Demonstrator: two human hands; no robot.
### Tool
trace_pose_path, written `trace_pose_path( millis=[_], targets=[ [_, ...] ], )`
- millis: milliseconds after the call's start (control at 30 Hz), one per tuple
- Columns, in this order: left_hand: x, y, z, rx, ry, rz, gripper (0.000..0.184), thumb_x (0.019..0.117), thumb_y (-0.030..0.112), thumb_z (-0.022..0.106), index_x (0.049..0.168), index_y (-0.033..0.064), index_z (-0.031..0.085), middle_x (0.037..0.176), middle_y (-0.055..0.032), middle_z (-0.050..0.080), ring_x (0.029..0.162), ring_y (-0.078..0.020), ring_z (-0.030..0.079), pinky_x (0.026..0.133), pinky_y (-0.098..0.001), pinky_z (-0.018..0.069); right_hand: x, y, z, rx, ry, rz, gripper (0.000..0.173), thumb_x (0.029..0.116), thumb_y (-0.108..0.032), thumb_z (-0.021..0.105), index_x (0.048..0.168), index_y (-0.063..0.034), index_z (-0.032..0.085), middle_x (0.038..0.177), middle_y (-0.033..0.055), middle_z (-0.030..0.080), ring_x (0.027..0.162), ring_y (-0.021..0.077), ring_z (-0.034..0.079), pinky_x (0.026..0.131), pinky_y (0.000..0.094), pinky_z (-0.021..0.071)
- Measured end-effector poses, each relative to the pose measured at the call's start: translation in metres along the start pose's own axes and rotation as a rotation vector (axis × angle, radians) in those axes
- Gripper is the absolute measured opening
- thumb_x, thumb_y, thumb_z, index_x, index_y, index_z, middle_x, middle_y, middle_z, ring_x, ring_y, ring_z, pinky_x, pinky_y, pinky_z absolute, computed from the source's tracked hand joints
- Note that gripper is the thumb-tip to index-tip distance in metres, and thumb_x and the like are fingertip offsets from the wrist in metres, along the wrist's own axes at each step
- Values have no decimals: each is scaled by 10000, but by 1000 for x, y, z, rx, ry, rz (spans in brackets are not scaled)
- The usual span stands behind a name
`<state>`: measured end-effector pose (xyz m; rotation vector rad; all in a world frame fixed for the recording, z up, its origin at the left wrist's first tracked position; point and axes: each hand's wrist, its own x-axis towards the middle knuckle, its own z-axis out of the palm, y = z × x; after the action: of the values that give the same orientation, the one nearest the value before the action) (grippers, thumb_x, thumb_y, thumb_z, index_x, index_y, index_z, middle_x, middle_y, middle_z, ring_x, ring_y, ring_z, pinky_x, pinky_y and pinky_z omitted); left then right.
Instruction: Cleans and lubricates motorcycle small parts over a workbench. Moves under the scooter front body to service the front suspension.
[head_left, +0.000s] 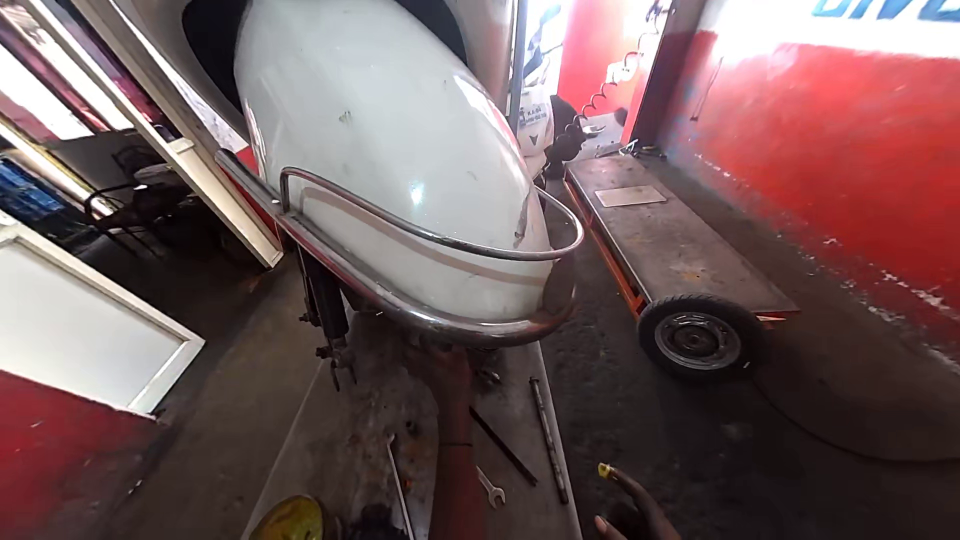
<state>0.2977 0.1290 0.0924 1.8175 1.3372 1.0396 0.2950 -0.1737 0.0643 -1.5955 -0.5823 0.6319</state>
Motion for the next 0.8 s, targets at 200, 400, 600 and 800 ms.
trace_pose_path(
  millis=[200,400,600,800],
  targets=[
    [-7,5,-10,-416,-25,-187,620,778,54,880,1310,-63,582,1434,-288,492,1308,-408,491,1064,-528,451,1,1,-1,13,-9,26,638,923,-42,637,1456,119,325,812,-42,638,672,29,621,673,252,557],
    [-2,-5,5,-584,15,-6,687,767,-92,820,1378,-62,508,1323,-230,592,1195,-280,605,1023,-421,521,3,0,-4,-6,-25,31,643,921,-31,636,1463,115,323,818,-39,645,677,27,621,683,245,555],
    [-21,-3,-4,-293,18,38,577,810,-28,801,1333,-102,567,1440,-335,473,1352,-452,447,1125,-552,381,7,2,-5,-7,-39,18,636,924,-33,631,1460,118,324,826,-33,654,680,24,625,678,236,552],
    [-33,20,-12,378,20,434,498,880,155,732,1325,-49,643,1446,-449,416,1355,-673,347,1082,-771,255,13,5,-7,33,-30,34,641,930,-47,634,1476,99,331,816,-31,657,680,36,629,691,259,561]
  ],
)
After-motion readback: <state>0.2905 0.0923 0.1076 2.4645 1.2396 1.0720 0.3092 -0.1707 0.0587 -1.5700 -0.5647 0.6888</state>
